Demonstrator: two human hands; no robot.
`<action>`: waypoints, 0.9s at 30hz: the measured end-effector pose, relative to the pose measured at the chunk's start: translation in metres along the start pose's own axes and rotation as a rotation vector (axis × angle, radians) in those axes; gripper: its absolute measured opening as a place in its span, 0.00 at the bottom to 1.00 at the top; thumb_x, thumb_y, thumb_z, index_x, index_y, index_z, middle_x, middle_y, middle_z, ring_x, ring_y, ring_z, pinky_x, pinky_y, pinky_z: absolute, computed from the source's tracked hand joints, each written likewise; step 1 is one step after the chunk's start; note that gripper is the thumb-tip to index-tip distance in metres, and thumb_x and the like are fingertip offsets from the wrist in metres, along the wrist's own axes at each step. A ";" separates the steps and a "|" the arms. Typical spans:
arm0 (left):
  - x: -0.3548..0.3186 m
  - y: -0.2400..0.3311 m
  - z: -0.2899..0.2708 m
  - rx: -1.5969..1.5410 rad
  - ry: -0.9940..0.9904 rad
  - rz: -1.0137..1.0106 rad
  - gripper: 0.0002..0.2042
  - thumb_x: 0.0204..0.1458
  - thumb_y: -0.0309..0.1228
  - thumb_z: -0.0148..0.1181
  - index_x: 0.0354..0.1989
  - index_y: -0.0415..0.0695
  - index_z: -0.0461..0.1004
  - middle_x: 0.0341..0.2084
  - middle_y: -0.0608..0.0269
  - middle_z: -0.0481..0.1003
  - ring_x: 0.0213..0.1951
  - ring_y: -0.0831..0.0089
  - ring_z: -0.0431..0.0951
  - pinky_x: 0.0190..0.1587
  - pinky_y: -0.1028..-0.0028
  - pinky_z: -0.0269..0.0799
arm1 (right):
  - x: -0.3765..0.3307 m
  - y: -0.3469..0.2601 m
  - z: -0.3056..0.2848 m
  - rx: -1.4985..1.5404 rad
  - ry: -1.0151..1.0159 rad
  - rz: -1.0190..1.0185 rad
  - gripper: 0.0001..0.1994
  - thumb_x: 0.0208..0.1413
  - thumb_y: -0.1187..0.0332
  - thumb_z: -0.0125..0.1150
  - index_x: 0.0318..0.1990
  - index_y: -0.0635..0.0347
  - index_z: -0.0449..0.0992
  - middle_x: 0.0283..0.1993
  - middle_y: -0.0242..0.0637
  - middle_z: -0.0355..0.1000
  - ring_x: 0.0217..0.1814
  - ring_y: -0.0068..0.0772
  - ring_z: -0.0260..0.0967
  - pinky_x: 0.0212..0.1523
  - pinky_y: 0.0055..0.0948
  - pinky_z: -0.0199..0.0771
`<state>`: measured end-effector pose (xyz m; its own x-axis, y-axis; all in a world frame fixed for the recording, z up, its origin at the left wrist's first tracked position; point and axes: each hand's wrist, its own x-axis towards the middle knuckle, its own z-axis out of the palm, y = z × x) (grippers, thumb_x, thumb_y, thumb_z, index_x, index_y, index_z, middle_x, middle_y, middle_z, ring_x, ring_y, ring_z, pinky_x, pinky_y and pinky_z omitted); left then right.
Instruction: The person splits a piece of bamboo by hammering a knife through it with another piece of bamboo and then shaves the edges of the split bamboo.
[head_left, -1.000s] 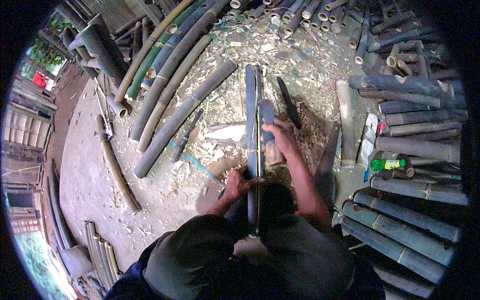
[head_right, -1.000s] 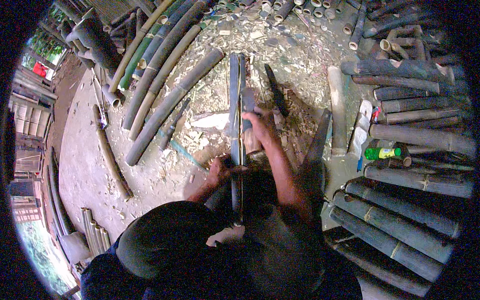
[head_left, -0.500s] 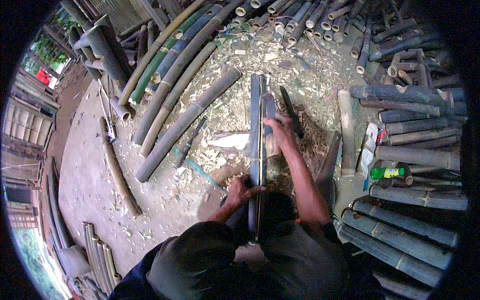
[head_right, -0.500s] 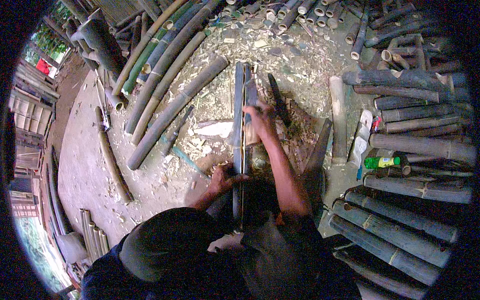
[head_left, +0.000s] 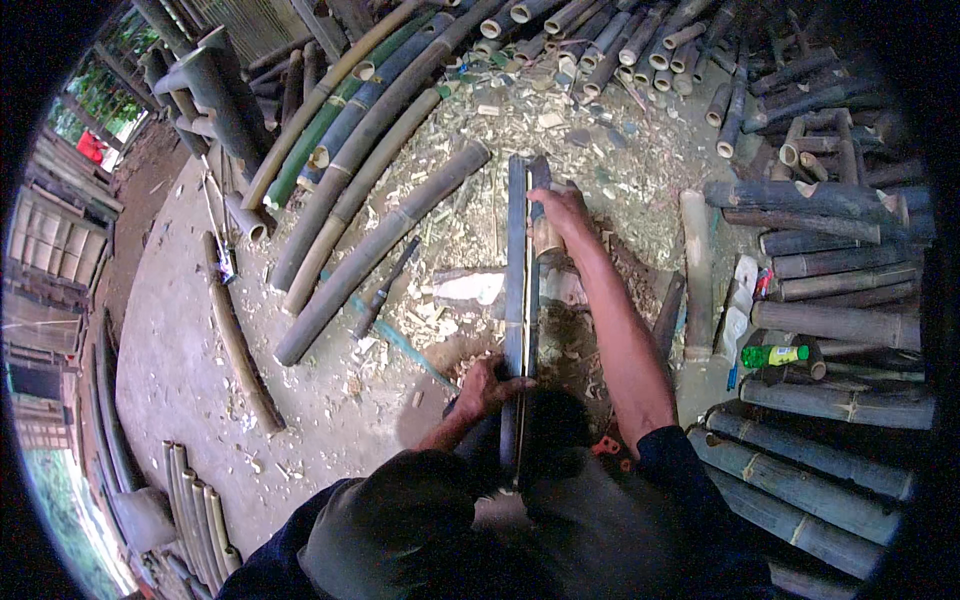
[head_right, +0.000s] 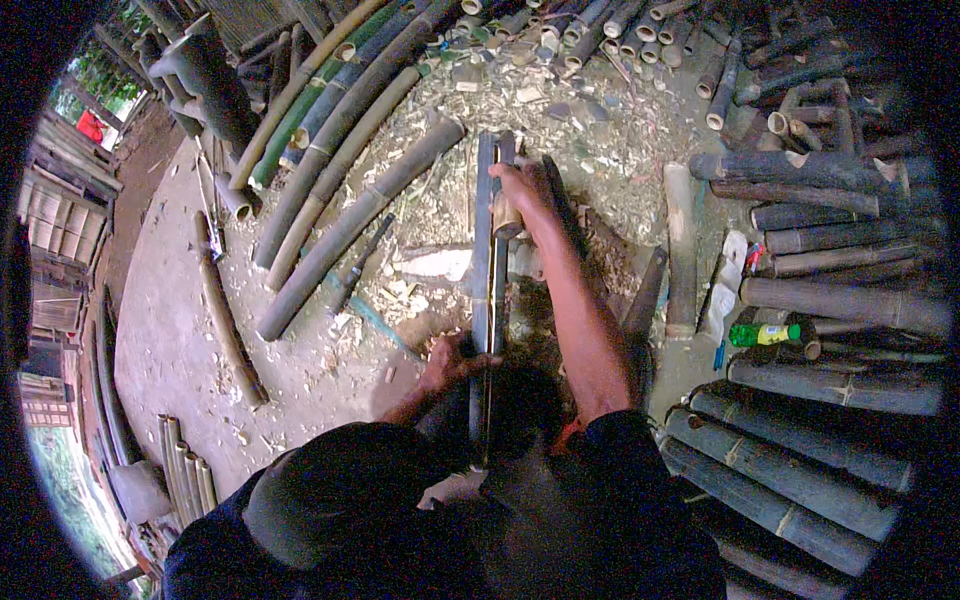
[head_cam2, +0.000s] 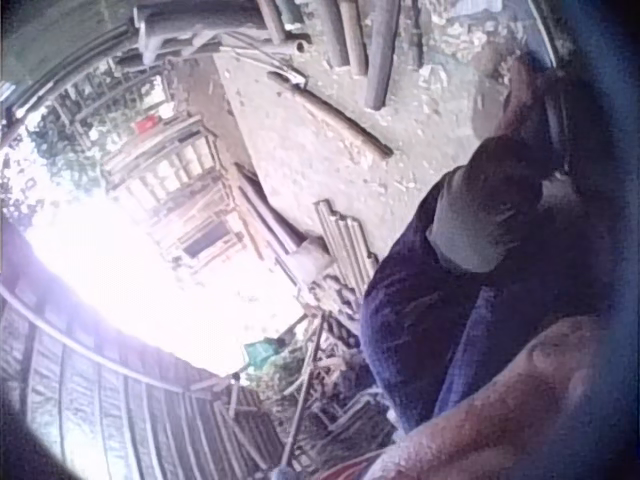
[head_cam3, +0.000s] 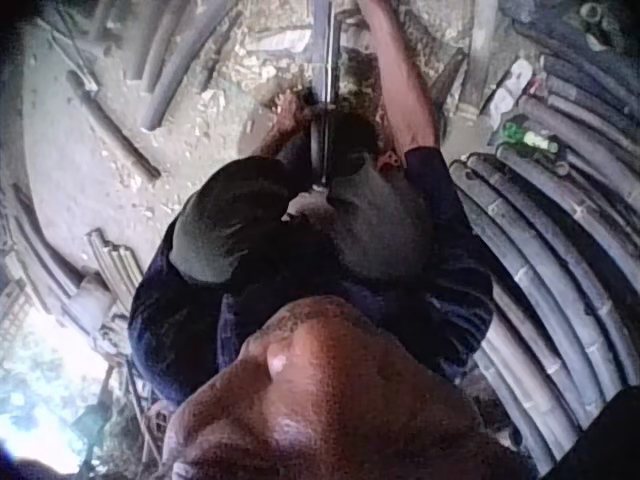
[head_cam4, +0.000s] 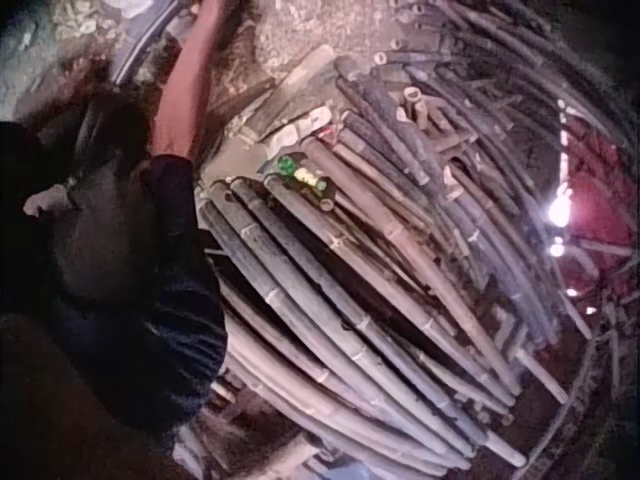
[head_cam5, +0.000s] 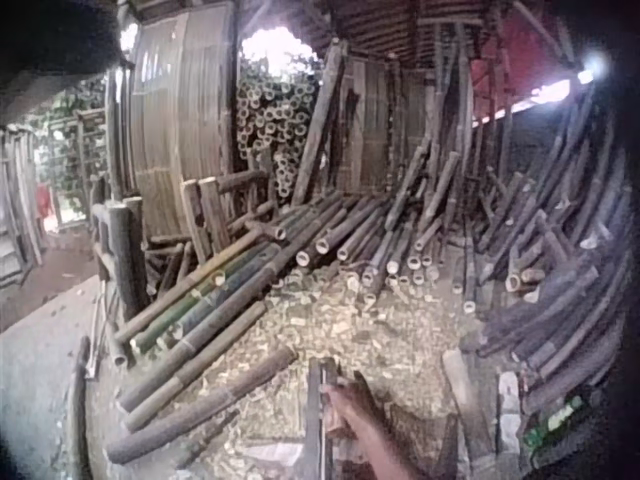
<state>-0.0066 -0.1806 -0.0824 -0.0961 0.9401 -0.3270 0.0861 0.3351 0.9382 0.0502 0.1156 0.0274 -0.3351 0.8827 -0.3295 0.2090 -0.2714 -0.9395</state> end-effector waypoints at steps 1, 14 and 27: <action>-0.006 0.009 0.001 0.025 0.002 -0.003 0.25 0.42 0.44 0.74 0.42 0.36 0.79 0.30 0.54 0.81 0.32 0.69 0.79 0.40 0.66 0.74 | -0.011 0.001 -0.003 0.045 -0.038 0.024 0.14 0.51 0.64 0.63 0.43 0.61 0.76 0.30 0.36 0.74 0.23 0.31 0.74 0.21 0.30 0.77; 0.002 0.004 0.005 -0.356 -0.150 -0.052 0.35 0.48 0.27 0.70 0.63 0.34 0.57 0.50 0.54 0.72 0.52 0.68 0.72 0.58 0.67 0.68 | -0.273 0.101 -0.031 -0.435 -0.204 -0.118 0.23 0.56 0.66 0.61 0.56 0.68 0.69 0.38 0.49 0.74 0.37 0.43 0.75 0.40 0.37 0.77; 0.013 -0.046 0.031 -0.143 -0.035 0.146 0.35 0.52 0.34 0.67 0.56 0.32 0.47 0.45 0.42 0.69 0.50 0.59 0.72 0.53 0.61 0.70 | -0.285 0.085 -0.025 -0.860 -0.181 -0.135 0.32 0.54 0.66 0.60 0.66 0.64 0.61 0.41 0.60 0.74 0.42 0.62 0.74 0.46 0.49 0.74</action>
<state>0.0191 -0.1819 -0.1332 -0.0583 0.9804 -0.1880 -0.0456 0.1856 0.9816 0.1867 -0.1492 0.0443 -0.5314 0.7925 -0.2992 0.7506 0.2767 -0.6001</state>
